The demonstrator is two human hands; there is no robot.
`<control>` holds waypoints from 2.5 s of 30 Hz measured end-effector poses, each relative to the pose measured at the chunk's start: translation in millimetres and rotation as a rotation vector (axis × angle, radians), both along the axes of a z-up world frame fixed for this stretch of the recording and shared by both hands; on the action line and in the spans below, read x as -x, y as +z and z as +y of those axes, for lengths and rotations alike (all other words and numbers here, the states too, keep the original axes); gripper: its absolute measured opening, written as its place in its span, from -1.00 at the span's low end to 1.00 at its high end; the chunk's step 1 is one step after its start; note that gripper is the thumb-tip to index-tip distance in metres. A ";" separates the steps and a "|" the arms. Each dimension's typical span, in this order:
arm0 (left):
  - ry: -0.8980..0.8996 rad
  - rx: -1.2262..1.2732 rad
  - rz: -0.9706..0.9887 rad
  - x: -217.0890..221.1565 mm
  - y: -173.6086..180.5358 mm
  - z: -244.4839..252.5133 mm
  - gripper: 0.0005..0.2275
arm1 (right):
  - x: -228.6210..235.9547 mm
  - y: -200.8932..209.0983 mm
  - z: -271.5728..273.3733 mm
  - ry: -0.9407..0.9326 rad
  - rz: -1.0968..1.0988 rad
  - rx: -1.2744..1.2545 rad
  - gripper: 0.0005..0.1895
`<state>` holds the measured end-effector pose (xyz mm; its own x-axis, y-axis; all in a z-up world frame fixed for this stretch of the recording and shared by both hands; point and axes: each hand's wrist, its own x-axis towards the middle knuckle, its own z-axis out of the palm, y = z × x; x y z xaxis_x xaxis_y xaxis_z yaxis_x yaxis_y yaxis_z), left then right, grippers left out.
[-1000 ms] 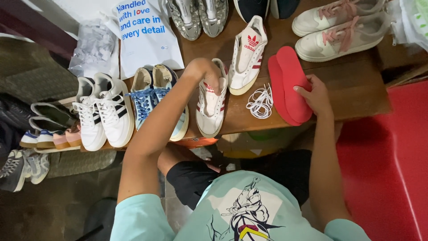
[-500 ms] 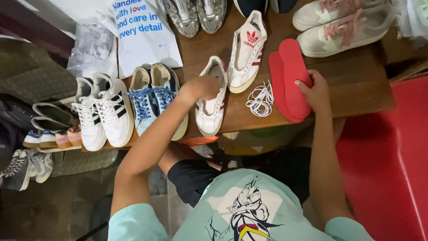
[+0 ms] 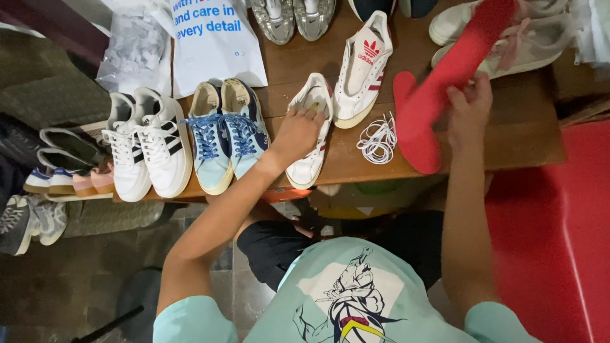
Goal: The person removes the red insoles from a pair of white Adidas sneakers and places them on the table. They then remove the old white shoelaces from the shoes and replace them with new white shoelaces, threading them through the eyelets.
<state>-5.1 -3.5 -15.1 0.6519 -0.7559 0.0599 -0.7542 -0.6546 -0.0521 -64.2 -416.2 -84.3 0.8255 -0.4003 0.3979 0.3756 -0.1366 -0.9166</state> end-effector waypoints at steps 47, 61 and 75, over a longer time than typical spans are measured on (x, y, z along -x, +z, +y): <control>0.057 0.148 0.417 1.4 105.5 15.3 -0.68 | -81.2 60.8 219.1 0.264 0.357 0.638 -0.68; 0.298 0.929 0.521 -16.6 48.7 24.2 -0.67 | 12.0 73.6 208.5 0.292 0.318 0.212 -0.67; 0.688 0.654 0.078 118.4 -12.5 -6.5 -0.01 | 99.0 4.0 128.9 -0.343 0.164 0.796 -0.73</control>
